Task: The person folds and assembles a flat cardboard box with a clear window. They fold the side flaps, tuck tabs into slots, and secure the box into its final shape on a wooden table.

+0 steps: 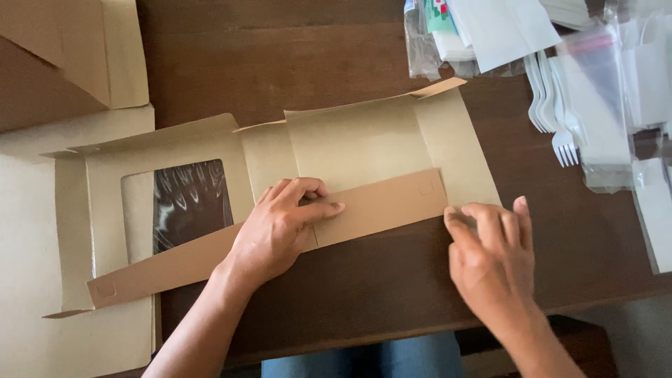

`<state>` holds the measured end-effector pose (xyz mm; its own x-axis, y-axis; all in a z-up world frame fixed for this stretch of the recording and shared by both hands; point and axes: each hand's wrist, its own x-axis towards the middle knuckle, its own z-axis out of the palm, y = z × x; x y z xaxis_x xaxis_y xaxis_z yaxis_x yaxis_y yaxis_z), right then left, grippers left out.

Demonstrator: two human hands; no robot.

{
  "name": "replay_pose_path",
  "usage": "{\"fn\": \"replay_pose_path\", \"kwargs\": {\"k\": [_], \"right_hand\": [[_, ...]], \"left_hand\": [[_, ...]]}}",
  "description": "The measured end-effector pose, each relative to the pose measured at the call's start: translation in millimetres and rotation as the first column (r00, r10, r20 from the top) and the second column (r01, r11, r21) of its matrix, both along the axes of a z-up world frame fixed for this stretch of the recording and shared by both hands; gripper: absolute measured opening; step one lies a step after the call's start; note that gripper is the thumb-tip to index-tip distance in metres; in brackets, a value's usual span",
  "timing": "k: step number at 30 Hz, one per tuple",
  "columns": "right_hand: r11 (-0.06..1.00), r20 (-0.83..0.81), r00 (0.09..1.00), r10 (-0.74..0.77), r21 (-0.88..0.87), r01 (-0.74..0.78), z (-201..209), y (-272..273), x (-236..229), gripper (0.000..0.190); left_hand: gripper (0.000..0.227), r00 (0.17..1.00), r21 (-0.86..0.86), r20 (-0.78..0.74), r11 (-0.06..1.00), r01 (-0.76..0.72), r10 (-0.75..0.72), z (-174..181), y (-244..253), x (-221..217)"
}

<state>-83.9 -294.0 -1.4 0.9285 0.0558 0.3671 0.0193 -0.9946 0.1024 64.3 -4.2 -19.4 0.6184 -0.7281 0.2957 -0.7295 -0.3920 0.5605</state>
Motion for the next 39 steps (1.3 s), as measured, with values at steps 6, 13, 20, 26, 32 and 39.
{"fn": "replay_pose_path", "kwargs": {"k": [6,13,20,26,32,39], "right_hand": [[0.996,0.082,0.992,0.094,-0.001,-0.094,-4,28,13,0.026],[0.984,0.078,0.986,0.150,0.080,-0.157,-5,76,18,0.019],[0.930,0.051,0.956,0.290,0.219,-0.295,-7,118,22,0.020],[0.881,0.137,0.927,0.348,0.291,-0.373,13,144,31,0.014],[0.866,0.156,0.908,0.390,0.274,-0.419,9,136,33,0.021],[0.915,0.172,0.943,0.285,0.244,-0.322,4,96,28,0.022]], "left_hand": [[0.050,1.000,-0.027,0.009,0.999,-0.018,0.018,3,-1,-2],[0.049,1.000,-0.031,0.014,0.999,-0.008,0.009,3,-1,-1],[0.040,1.000,-0.028,0.006,0.999,-0.017,0.017,4,-2,0],[0.025,1.000,-0.027,0.021,1.000,-0.006,0.007,5,-1,1],[0.021,0.999,-0.039,0.042,0.999,-0.012,0.014,7,-2,2],[0.050,1.000,-0.046,0.015,0.999,0.002,-0.001,1,-1,2]]}}
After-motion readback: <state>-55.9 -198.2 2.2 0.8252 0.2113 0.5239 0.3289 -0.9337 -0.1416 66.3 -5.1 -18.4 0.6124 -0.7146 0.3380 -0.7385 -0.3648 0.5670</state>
